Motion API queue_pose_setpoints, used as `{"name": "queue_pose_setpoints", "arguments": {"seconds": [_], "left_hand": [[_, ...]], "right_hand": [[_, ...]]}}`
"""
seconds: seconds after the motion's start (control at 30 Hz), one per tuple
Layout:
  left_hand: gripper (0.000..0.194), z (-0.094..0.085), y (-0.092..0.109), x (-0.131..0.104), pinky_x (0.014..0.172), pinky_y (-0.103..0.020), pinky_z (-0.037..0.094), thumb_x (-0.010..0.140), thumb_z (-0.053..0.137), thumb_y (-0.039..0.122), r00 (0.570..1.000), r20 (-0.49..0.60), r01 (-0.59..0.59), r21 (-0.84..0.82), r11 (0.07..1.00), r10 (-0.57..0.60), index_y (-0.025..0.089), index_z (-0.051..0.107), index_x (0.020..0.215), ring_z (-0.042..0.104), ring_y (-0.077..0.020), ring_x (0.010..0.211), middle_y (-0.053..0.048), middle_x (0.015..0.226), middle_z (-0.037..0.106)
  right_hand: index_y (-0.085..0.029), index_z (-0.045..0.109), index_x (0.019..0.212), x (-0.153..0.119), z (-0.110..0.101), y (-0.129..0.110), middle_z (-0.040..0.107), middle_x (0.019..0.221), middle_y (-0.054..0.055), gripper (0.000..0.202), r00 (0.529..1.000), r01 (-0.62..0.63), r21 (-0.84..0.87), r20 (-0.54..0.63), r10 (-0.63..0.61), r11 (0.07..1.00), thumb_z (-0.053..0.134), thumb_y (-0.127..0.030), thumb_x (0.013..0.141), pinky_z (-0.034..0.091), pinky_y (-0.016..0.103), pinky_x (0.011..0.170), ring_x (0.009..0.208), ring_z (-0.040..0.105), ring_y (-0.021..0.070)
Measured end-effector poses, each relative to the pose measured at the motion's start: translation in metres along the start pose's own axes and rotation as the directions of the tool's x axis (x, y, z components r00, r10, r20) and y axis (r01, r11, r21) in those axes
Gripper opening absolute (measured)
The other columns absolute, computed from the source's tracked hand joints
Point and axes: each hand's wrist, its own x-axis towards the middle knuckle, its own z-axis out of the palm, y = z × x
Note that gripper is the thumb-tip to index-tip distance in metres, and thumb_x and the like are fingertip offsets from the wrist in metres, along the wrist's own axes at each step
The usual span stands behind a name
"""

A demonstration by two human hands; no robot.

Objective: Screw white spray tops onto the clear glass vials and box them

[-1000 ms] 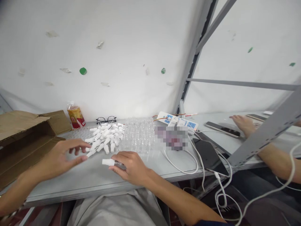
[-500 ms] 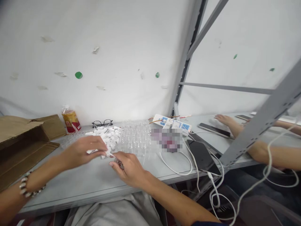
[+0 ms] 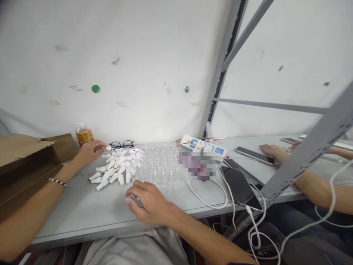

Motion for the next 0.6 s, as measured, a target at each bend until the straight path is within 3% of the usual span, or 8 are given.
{"name": "queue_pose_setpoints", "arguments": {"seconds": [0.23,0.37,0.5,0.6], "left_hand": [[0.038,0.007,0.003,0.000,0.087,-0.033,0.049,0.083,0.047,0.046,0.990,0.142,-0.018,0.068,0.998,0.009,0.020,0.068,0.102,0.066,-0.0242,0.097,-0.007,0.107,0.073],[0.036,0.003,0.007,-0.002,0.081,-0.031,0.048,0.086,0.043,0.042,0.996,0.094,-0.023,0.127,0.992,0.011,0.021,0.068,0.102,0.066,-0.0236,0.096,-0.005,0.108,0.072],[0.033,-0.002,0.008,-0.003,0.077,-0.029,0.047,0.085,0.045,0.039,0.998,0.052,-0.032,0.145,0.989,0.025,0.020,0.068,0.098,0.065,-0.0213,0.087,-0.006,0.106,0.072],[0.031,-0.004,0.009,-0.002,0.076,-0.028,0.046,0.084,0.046,0.038,0.998,0.050,-0.043,0.150,0.988,0.036,0.019,0.068,0.095,0.063,-0.0194,0.081,-0.005,0.102,0.072]], "right_hand": [[-0.016,0.053,0.098,-0.001,-0.006,0.000,0.049,0.085,0.005,0.023,0.999,0.015,0.141,0.027,-0.019,0.990,0.033,-0.022,0.090,0.043,0.032,0.066,0.072,0.048,0.0175],[-0.017,0.054,0.098,0.001,-0.004,-0.002,0.050,0.089,0.006,0.018,1.000,-0.025,0.097,0.001,0.025,0.995,0.039,-0.019,0.088,0.044,0.034,0.071,0.078,0.049,0.0179],[-0.017,0.058,0.103,0.002,-0.010,-0.006,0.050,0.090,0.006,0.018,0.989,-0.048,0.071,-0.136,0.057,0.996,0.048,-0.020,0.088,0.046,0.034,0.074,0.083,0.051,0.0179],[-0.019,0.063,0.102,0.000,-0.030,-0.007,0.050,0.085,0.004,0.018,0.954,-0.054,0.021,-0.293,0.058,0.998,0.056,-0.025,0.087,0.045,0.032,0.069,0.077,0.051,0.0167]]}}
